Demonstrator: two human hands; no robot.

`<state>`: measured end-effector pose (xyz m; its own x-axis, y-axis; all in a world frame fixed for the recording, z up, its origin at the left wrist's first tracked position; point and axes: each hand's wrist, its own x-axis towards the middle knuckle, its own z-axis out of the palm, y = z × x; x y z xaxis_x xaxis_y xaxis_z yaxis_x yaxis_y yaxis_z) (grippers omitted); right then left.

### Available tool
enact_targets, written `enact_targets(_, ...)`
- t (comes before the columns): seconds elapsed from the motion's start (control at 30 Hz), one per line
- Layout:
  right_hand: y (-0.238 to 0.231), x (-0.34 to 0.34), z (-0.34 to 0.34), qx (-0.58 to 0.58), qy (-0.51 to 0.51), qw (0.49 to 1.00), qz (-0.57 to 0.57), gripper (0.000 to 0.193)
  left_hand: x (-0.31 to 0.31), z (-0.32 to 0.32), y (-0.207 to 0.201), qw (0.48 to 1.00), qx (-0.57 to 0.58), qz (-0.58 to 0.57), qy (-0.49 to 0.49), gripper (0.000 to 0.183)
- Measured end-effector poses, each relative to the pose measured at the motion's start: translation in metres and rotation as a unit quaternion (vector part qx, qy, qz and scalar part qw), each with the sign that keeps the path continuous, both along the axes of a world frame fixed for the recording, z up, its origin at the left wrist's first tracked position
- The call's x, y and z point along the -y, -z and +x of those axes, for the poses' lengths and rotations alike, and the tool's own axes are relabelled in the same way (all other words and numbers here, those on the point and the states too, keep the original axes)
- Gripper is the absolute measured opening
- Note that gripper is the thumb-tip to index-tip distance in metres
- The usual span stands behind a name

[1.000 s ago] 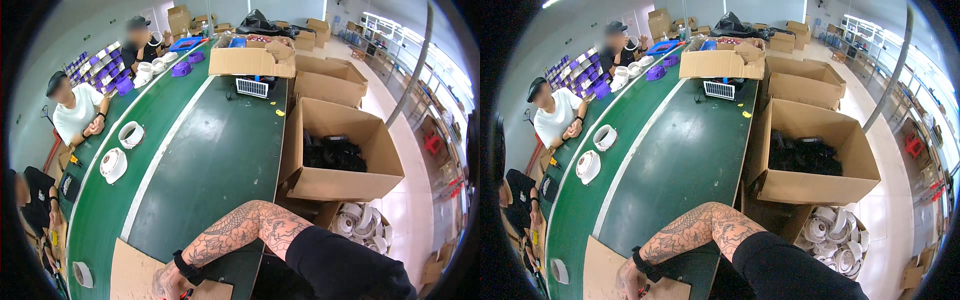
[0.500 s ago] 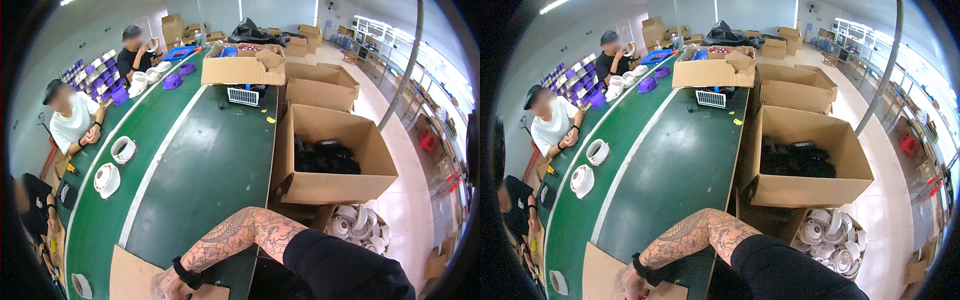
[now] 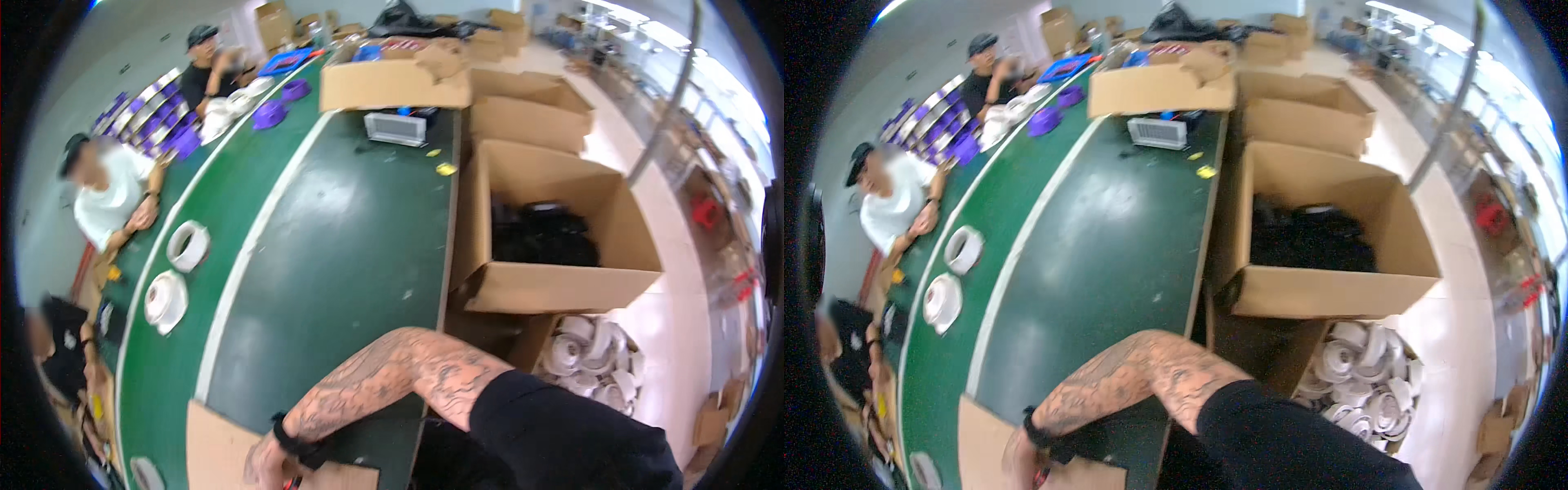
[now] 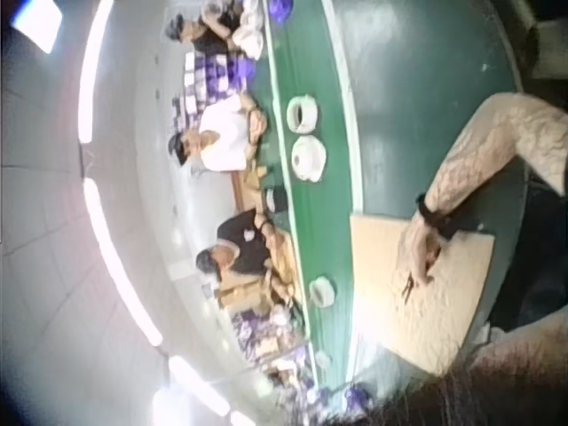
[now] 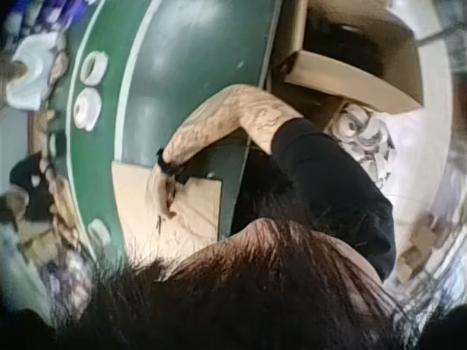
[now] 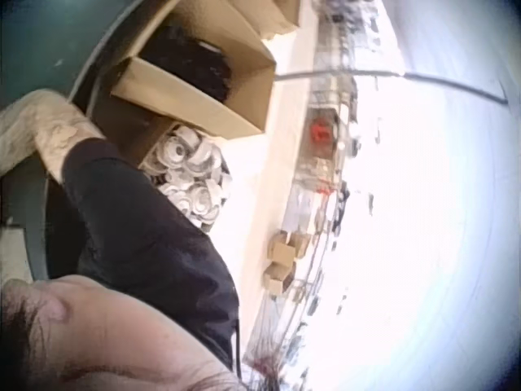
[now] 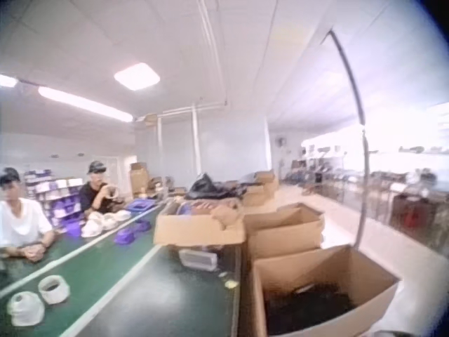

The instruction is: The person uses pliers to cut wires inside white and purple plastic housings on a green assembly table. They repeatedly pick up housings, cut or adjust internal wires, and place the items back on the table. The task involves repetitive handling of multiple similar units in a factory setting.

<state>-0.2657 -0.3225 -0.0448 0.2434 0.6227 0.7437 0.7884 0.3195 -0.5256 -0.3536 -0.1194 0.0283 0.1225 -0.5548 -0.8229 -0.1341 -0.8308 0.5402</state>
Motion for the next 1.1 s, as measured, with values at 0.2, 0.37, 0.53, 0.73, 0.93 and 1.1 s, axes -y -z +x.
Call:
enact_targets(0.2,-0.047,0.027,0.003,-0.419,-0.043,0.891,-0.168,0.036,-0.108,-0.048,-0.100,0.985,-0.170,-0.013,-0.012,0.042)
enact_targets(0.37,-0.065,0.041,0.005,-0.633,-0.100,0.762,-0.096,0.028,-0.056,0.062,-0.144,0.946,0.211,-0.176,-0.173,0.012)
enact_targets(0.53,-0.030,0.034,0.035,-0.719,-0.177,0.671,-0.046,0.026,0.002,0.234,-0.085,0.860,0.218,-0.297,-0.352,0.017)
enact_targets(0.73,-0.010,0.037,0.050,-0.743,-0.286,0.604,-0.035,0.042,0.063,0.363,-0.035,0.849,0.240,-0.220,-0.416,0.033)
enact_targets(0.93,-0.014,0.046,0.053,-0.749,-0.301,0.589,-0.052,0.041,0.127,0.422,0.018,0.826,0.233,-0.196,-0.474,0.064)
enact_targets(1.1,-0.013,0.041,0.055,-0.742,-0.321,0.586,-0.058,0.041,0.145,0.448,0.036,0.806,0.236,-0.172,-0.515,0.067)
